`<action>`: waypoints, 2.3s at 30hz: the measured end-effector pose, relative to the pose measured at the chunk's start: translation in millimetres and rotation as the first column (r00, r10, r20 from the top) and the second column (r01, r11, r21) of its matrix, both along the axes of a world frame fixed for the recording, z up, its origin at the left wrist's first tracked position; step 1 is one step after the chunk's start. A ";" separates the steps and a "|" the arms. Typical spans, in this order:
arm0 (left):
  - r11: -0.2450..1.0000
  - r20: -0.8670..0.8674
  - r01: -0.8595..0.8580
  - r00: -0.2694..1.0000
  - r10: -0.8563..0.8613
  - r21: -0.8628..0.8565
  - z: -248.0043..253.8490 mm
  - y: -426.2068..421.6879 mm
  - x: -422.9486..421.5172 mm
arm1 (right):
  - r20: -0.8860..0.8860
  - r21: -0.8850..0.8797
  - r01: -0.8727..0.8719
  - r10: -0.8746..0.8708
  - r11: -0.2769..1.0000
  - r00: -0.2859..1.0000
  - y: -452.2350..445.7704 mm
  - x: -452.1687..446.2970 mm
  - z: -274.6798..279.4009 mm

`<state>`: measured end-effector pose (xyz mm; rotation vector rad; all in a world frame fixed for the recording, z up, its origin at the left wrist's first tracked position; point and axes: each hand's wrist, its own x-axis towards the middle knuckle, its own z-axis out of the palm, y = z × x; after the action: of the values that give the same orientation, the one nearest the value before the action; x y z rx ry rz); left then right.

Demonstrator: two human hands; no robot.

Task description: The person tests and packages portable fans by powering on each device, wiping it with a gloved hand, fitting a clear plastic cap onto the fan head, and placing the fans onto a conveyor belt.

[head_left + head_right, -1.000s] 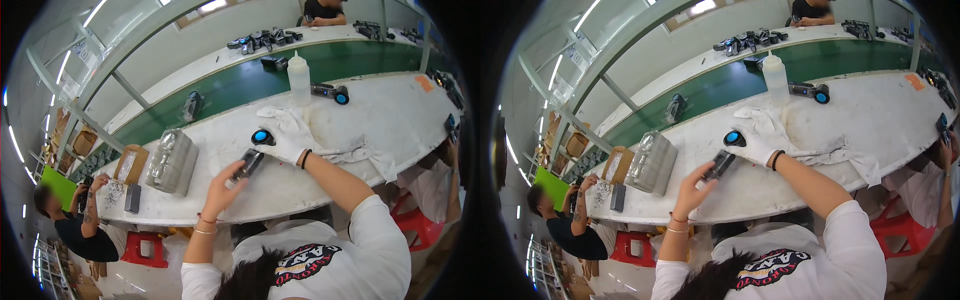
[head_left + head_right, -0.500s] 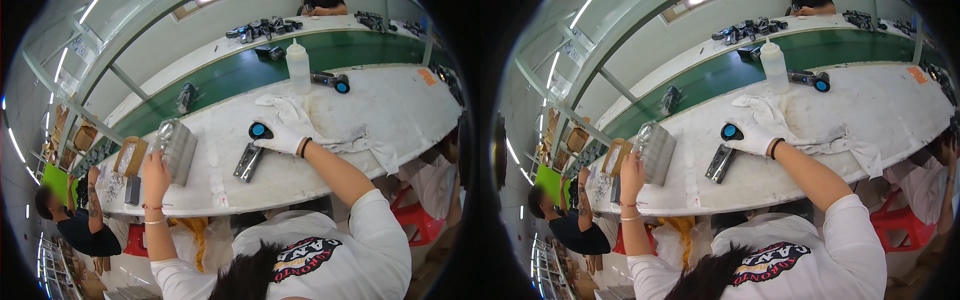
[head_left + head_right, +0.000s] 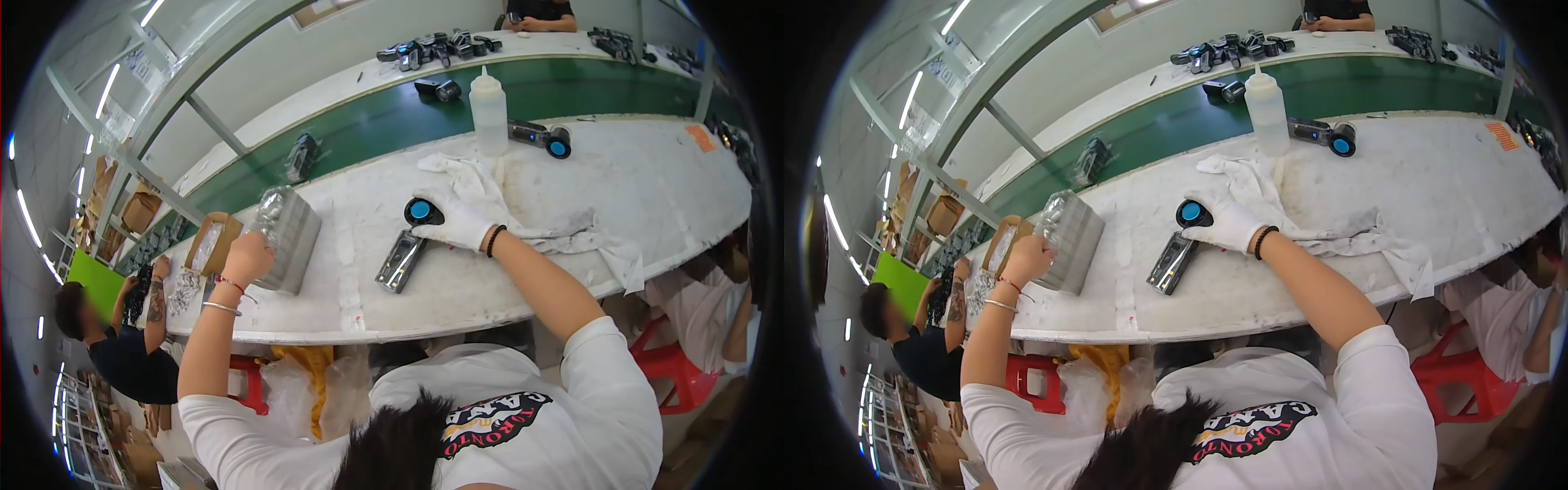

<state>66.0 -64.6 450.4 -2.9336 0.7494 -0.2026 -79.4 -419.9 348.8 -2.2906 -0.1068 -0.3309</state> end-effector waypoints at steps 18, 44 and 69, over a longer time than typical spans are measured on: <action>0.673 0.183 0.667 0.741 -0.647 -0.320 -22.0 -137.3 -96.2 | 0.296 0.429 0.084 -0.228 0.899 0.928 -15.0 25.9 -25.9; 0.764 0.095 0.620 0.784 -0.614 -0.179 -79.2 -193.0 -26.2 | 0.361 0.500 0.118 -0.330 0.858 0.872 -2.0 25.3 -32.6; 0.872 0.392 0.370 0.889 -0.234 -0.319 -132.2 -400.5 229.9 | 0.133 0.190 0.213 -0.240 0.958 0.962 -4.8 9.9 -15.6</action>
<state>295.8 -465.1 318.2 -2.9651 1.2339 -0.9710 -69.5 -424.7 333.2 -2.1038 0.1050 -0.6141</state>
